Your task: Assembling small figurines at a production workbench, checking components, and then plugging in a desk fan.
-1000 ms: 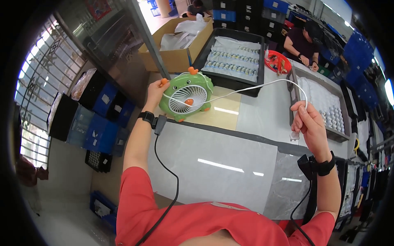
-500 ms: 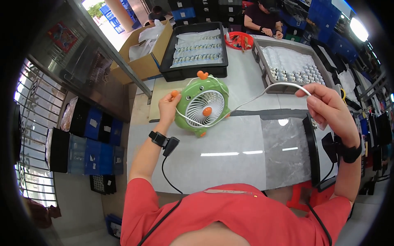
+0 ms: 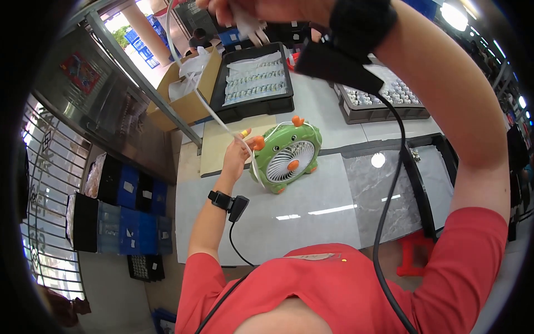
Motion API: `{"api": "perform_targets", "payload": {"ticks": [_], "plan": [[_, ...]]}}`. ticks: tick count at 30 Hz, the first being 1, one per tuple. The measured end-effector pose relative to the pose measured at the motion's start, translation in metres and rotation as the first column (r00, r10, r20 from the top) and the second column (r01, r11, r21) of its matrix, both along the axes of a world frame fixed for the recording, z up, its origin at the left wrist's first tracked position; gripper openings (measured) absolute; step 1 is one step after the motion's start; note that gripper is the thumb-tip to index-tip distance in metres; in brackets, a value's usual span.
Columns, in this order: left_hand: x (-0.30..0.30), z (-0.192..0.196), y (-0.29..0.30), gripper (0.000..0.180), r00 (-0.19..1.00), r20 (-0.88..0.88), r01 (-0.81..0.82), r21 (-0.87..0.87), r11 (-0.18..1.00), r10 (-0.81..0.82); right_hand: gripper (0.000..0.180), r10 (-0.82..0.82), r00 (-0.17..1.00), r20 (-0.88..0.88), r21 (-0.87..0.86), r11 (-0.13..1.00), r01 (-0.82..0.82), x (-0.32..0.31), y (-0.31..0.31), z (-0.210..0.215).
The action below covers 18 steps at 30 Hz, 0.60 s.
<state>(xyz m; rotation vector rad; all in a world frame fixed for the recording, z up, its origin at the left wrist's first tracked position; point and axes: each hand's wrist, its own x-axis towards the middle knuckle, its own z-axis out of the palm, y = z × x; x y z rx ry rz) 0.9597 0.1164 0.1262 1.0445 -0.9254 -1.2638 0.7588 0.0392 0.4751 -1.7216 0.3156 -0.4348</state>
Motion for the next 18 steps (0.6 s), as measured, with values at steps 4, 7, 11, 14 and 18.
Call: {"api": "perform_targets", "payload": {"ticks": [4, 7, 11, 14, 18], "plan": [[0.012, 0.005, 0.012, 0.069, 1.0, 0.011, -0.009, -0.049, 0.999, 0.01, 0.014, -0.13, 0.785, 0.606, -0.109, 0.963, 0.244, -0.023, -0.058, 0.041], [0.005, 0.001, 0.007, 0.066, 0.986, 0.161, -0.026, -0.107, 0.994, 0.043, 0.018, -0.377, 0.652, 0.658, 0.025, 0.876, 0.481, -0.082, -0.068, 0.052], [0.0, 0.002, -0.002, 0.059, 0.85, 0.521, 0.019, -0.189, 0.982, 0.084, 0.034, -0.635, 0.702, 0.322, -0.124, 0.707, 0.696, -0.175, -0.009, 0.063], [0.012, -0.008, -0.002, 0.044, 0.732, 0.659, 0.007, -0.263, 0.965, 0.174, 0.028, -0.778, 0.626, 0.047, -0.656, 0.449, 0.607, -0.235, 0.008, 0.037], [-0.001, 0.005, 0.004, 0.044, 0.597, 0.801, 0.052, -0.105, 0.993, 0.053, 0.012, -0.804, 0.577, 0.141, -0.971, 0.002, 0.24, -0.297, 0.04, 0.021]]}}
